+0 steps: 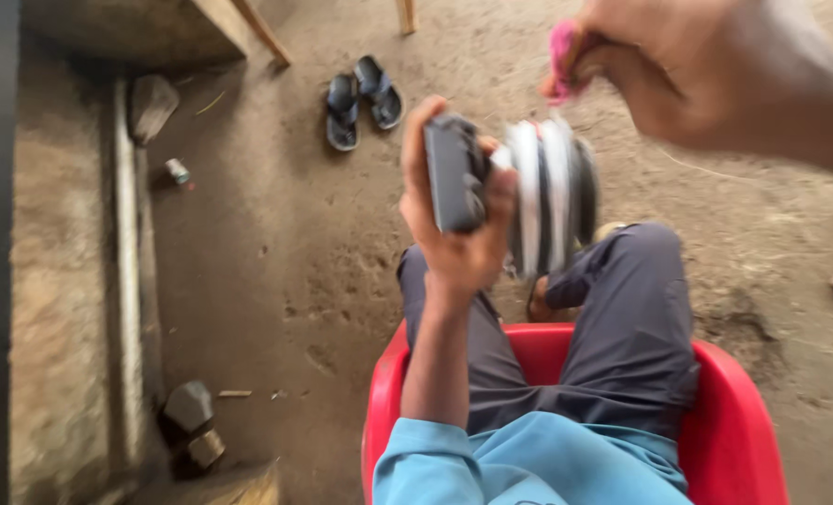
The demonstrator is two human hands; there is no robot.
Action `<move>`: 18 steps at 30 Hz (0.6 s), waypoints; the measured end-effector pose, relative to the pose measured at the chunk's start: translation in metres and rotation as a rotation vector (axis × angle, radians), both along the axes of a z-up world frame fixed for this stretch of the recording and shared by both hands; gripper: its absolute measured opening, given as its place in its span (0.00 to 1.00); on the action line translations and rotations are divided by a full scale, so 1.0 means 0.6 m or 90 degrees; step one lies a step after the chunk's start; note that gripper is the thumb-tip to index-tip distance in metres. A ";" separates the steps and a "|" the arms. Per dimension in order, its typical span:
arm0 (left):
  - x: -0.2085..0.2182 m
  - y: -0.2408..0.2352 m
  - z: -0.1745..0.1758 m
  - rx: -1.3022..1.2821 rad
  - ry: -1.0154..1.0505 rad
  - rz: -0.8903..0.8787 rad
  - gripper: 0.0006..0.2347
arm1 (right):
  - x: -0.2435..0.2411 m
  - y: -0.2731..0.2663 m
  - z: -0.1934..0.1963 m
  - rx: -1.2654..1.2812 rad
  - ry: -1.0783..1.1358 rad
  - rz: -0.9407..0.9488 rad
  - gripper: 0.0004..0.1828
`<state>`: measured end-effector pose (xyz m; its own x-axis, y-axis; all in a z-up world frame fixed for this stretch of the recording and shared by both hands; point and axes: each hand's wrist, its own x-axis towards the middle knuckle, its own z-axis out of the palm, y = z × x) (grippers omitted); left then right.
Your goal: The person sits on a red chair and winds a white wire onto a multi-layered spool using a pink cloth to guide the wire. The person holds the spool in their left hand and uses their right hand to wrap the wire around the spool's grooves.
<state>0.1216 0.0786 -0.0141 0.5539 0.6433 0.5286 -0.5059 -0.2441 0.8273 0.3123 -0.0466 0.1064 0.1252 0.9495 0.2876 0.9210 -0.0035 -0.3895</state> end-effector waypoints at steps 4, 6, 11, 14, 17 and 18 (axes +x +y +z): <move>-0.026 0.000 -0.009 -0.003 -0.008 -0.047 0.27 | 0.065 0.033 -0.221 0.133 -0.352 -0.015 0.06; -0.015 0.005 -0.022 0.001 -0.031 -0.028 0.26 | 0.060 0.027 -0.368 -0.113 -0.767 -0.150 0.17; 0.000 0.051 -0.013 -0.013 -0.084 0.012 0.27 | -0.077 -0.009 -0.582 0.025 -0.043 -0.129 0.09; 0.018 0.070 -0.003 -0.046 -0.102 -0.009 0.26 | -0.149 -0.033 -0.538 0.175 0.152 -0.162 0.07; 0.034 0.095 -0.008 -0.012 -0.113 0.031 0.25 | -0.244 -0.056 -0.439 0.113 0.357 -0.198 0.02; 0.046 0.100 -0.013 -0.001 -0.114 0.043 0.24 | -0.249 -0.058 -0.401 0.091 0.377 -0.189 0.01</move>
